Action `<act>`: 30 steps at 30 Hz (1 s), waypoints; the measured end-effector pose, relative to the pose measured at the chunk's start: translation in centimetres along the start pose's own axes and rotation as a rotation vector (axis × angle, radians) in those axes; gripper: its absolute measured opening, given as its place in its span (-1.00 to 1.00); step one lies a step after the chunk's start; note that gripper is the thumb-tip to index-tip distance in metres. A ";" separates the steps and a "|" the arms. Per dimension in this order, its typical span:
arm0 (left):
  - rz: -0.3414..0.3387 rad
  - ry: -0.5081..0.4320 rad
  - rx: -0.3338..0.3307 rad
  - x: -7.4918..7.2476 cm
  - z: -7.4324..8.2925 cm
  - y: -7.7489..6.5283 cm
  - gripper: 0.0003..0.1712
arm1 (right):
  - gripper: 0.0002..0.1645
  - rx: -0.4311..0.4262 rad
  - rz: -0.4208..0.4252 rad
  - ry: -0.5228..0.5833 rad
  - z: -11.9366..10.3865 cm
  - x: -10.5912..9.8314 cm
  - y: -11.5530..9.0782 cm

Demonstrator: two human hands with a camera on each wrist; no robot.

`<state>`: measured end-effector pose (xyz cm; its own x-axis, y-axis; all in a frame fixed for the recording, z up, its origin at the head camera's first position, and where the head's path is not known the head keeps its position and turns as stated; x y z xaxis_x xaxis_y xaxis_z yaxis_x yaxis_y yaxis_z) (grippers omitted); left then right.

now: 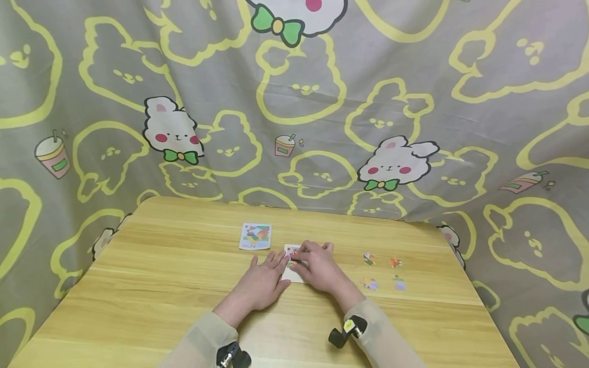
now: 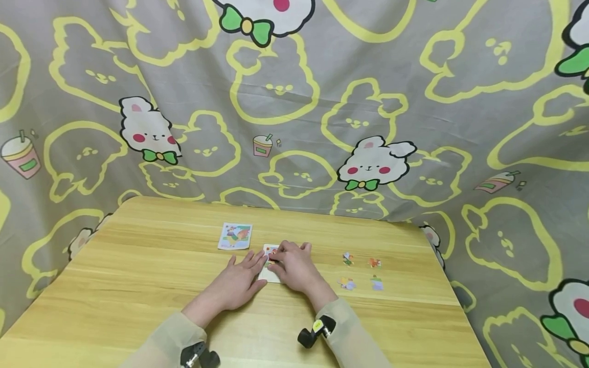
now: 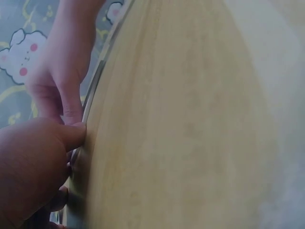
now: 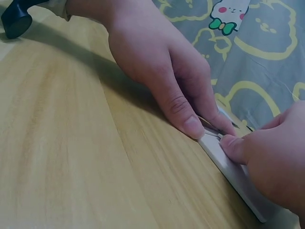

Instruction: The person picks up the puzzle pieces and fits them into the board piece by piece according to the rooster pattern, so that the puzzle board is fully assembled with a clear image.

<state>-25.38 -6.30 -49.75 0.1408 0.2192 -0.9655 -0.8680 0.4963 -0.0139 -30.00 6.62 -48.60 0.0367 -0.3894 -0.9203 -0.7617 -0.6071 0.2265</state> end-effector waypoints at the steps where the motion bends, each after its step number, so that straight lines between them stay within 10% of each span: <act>1: -0.001 0.001 0.000 0.0 0.0 0.0 -0.26 | -0.54 0.007 0.001 0.000 0.1 0.0 0.0; 30: -0.050 0.031 -0.038 0.0 0.3 0.7 -0.24 | -0.67 0.068 -0.057 0.127 0.8 -0.5 -0.2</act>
<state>-25.80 -5.70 -49.69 0.1701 0.1687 -0.9709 -0.8777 0.4739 -0.0714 -30.42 7.48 -48.40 0.1597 -0.4431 -0.8821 -0.7980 -0.5840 0.1489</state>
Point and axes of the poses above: each hand's wrist, its own y-axis towards the middle knuckle, its own x-axis out of the palm, z = x × y, the point moved 8 cm from there along y, towards the middle knuckle, and after that the axes turned 3 degrees about -z, right-handed, at the moved point
